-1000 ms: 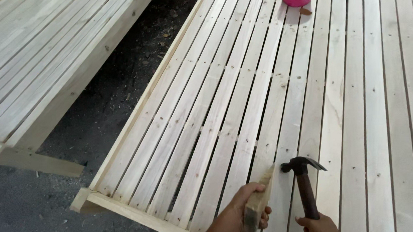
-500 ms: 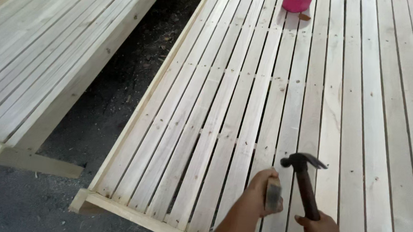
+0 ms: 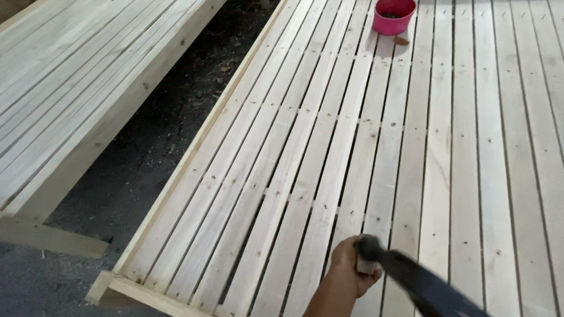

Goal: The person hammers nails into the slats of wooden bed frames. They hold a small wood block over each nail head and strike it with a claw hammer to drive the nails flush, moving along the frame to reach successive nails and working on multiple frames.

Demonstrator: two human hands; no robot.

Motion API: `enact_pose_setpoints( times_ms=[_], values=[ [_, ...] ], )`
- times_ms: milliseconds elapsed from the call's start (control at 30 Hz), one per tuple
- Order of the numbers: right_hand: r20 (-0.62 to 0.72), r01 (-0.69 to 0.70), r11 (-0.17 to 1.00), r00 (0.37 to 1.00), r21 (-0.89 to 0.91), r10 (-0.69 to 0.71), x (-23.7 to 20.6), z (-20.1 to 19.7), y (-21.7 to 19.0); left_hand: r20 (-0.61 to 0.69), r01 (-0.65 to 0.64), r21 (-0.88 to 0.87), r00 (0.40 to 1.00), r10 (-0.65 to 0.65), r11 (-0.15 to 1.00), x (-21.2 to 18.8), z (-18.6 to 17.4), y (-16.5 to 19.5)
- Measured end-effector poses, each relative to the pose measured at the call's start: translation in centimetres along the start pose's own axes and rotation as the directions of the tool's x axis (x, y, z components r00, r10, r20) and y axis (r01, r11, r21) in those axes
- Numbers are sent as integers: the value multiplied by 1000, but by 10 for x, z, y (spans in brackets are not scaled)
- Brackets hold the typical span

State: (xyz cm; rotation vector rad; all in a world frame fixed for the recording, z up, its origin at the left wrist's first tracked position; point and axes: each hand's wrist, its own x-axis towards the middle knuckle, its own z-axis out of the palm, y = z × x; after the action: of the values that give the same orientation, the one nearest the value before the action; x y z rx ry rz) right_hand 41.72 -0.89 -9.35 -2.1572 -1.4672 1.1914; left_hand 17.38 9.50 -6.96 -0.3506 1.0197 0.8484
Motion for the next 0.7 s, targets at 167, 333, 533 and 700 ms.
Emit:
enact_pose_setpoints(
  times_ms=[167, 333, 533, 700],
  values=[
    [104, -73, 985, 991, -157, 90, -1, -3, 13, 44, -77, -31, 996, 78, 997, -8, 1, -7],
    [-96, 88, 978, 993, 191, -71, -14, -7, 3, -108, -65, -39, 992, 60, 997, -14, 9, -10],
    [166, -258, 957, 946, -132, 278, -21, -27, -42, -9, -126, -35, 992, 126, 991, -25, 10, -10],
    [94, -68, 983, 992, -170, 85, -33, -45, -69, -100, -95, 40, 990, 99, 995, -16, 7, -13]
  ],
)
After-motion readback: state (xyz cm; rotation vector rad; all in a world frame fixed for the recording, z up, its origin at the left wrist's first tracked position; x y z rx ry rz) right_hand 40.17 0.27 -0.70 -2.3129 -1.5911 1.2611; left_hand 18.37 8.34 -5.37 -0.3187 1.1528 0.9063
